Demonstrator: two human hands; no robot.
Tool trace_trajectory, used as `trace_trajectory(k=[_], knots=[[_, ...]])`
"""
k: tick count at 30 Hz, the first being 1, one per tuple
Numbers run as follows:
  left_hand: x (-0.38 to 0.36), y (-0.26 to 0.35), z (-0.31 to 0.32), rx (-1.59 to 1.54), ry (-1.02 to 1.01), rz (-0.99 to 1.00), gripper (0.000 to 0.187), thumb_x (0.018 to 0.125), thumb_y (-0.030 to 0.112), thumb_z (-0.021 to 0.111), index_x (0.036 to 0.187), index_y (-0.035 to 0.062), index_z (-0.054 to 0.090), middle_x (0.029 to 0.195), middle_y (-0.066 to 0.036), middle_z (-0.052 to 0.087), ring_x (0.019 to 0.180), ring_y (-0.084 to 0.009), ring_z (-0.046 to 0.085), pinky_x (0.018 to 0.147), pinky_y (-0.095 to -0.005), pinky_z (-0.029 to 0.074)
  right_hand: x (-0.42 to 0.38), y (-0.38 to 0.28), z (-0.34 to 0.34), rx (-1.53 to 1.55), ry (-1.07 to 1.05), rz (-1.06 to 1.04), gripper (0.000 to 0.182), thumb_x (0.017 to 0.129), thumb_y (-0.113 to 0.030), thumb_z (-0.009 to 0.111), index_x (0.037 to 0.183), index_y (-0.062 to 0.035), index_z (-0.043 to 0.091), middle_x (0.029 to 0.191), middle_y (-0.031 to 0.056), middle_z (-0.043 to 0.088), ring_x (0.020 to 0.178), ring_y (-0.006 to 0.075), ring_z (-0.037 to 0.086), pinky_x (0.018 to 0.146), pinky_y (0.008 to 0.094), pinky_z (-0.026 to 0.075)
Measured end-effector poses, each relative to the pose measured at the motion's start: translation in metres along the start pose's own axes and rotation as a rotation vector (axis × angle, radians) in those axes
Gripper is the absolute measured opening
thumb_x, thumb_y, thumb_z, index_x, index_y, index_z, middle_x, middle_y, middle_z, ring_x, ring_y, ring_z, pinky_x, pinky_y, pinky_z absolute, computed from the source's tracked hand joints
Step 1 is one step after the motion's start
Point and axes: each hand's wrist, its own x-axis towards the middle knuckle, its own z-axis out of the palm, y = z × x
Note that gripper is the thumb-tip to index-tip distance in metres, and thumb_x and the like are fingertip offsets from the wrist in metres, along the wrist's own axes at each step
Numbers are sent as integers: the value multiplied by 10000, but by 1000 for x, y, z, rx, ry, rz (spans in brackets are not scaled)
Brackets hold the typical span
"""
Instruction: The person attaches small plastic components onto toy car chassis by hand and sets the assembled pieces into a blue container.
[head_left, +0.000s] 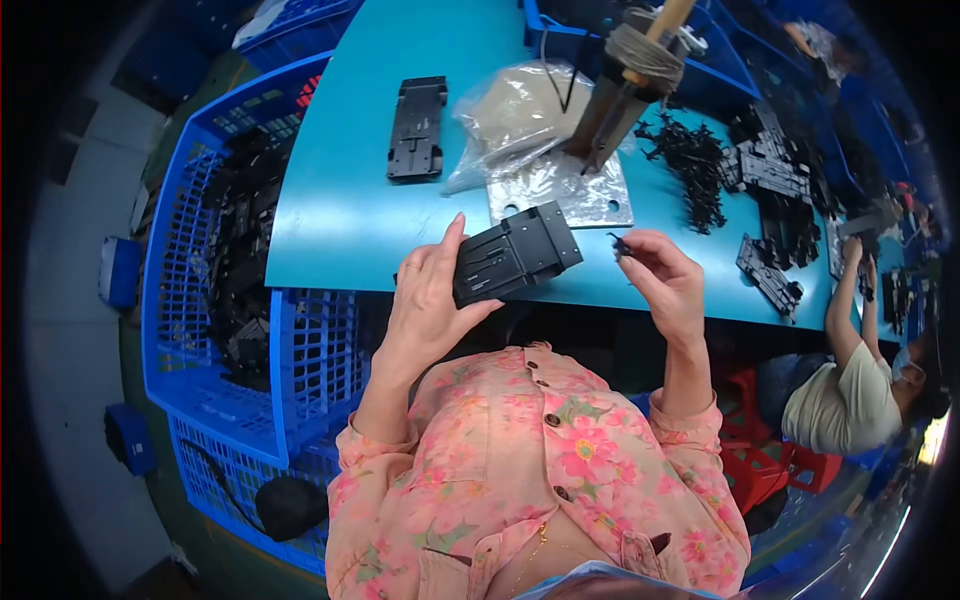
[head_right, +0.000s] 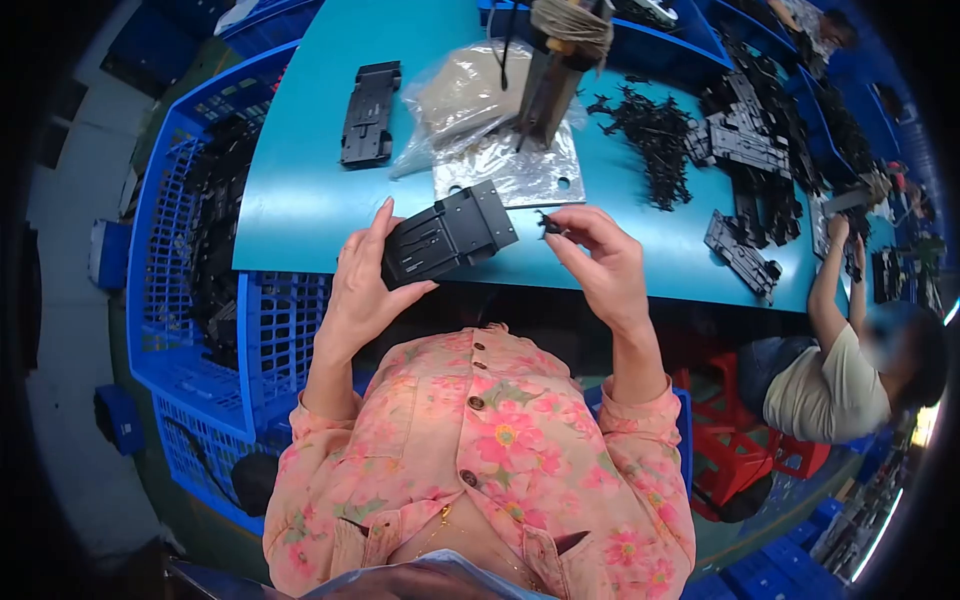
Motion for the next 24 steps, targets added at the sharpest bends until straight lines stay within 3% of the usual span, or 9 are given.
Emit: trace_trajectory(k=[5,8,12,16,18,20,22,24], knots=[[-1,4,6,-19,19,51,964,575,167,793,1360,39,249,1140,-143,533,1023,-301,470,900,-380,359,12,17,9,-95,-24,-49,180,778,-44,636,948,9,609,1173,132,520,826,102,552,712,216,441],[2,8,10,-47,46,109,942,570,171,795,1347,34,279,1143,-141,530,1018,-302,469,902,-384,357,11,12,13,164,-109,243,187,770,-52,647,943,10,612,1189,136,504,783,92,553,696,210,435],[8,7,8,18,110,254,910,566,183,797,1327,35,321,1163,-134,519,1007,-305,466,906,-400,354,9,18,18,268,-165,339,190,792,-12,618,974,31,587,919,49,601,764,75,535,675,197,427],[12,19,-1,107,288,350,700,622,175,755,1227,29,434,1146,-148,527,1070,-316,467,948,-406,347,5,24,21,320,-37,294,188,796,-33,628,972,23,595,837,29,607,749,75,545,674,202,436],[4,21,-4,-212,303,507,424,669,148,691,1052,16,563,1003,-150,596,991,-317,541,905,-409,398,1,34,18,334,44,275,194,801,-27,620,985,22,588,849,36,607,749,82,551,674,205,439],[-3,18,0,-550,-79,354,172,689,122,675,817,18,624,753,-117,611,752,-273,601,731,-345,472,-5,41,15,456,100,293,198,808,-13,600,1002,22,576,864,42,607,754,89,559,676,211,446],[-11,7,22,-629,-439,-72,162,754,127,628,878,23,614,804,-94,618,790,-227,599,723,-325,458,-10,42,16,551,136,304,199,816,2,578,1014,21,565,883,48,606,762,95,566,680,217,453],[-14,-10,52,-878,-305,-314,217,806,134,581,991,21,571,926,-84,606,877,-196,576,769,-325,448,-18,40,22,627,166,312,197,824,18,554,1021,22,556,905,54,605,772,101,573,686,223,459]])
